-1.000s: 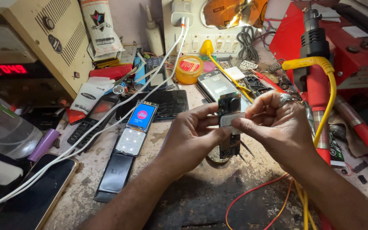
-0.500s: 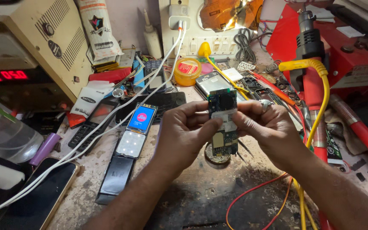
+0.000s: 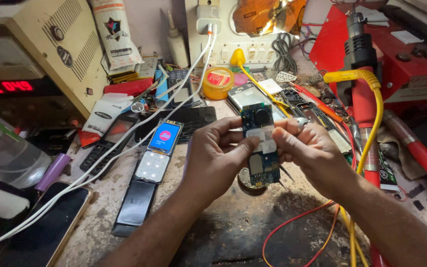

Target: The person disassembles a flip phone, removes the battery, and inspects the internal circuit board. They then use a soldering iron to apply solder to specific points on the circuit board while holding it steady with the other hand.

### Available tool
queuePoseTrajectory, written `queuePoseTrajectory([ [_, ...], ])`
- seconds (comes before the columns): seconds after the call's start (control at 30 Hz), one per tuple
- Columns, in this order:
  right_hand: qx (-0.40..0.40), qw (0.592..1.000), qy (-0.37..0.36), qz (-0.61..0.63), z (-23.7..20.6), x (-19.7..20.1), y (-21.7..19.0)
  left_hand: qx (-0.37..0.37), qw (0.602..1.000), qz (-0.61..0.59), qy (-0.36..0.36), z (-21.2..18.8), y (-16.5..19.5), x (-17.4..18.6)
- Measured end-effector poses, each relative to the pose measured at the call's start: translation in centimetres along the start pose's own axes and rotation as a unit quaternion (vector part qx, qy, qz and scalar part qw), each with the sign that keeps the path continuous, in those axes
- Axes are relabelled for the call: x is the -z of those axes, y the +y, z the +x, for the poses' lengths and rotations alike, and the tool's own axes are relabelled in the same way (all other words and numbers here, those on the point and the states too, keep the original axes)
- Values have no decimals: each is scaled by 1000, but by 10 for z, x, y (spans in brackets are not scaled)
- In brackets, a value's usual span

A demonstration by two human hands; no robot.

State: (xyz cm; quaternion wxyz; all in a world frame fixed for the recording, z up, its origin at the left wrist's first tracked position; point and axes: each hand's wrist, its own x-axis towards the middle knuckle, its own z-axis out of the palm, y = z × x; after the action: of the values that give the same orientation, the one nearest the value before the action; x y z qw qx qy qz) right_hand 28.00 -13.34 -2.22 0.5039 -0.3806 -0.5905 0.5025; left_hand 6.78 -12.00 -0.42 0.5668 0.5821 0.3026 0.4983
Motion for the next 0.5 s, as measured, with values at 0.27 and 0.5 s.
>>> queuePoseTrajectory([
  [0.27, -12, 1000, 2, -19, -1, -17, -7, -39, 998, 35, -17, 0, -5, 4],
  [0.5, -16, 999, -24, 20, -1, 2, -7, 20, 998, -55, -29, 5, -6, 1],
])
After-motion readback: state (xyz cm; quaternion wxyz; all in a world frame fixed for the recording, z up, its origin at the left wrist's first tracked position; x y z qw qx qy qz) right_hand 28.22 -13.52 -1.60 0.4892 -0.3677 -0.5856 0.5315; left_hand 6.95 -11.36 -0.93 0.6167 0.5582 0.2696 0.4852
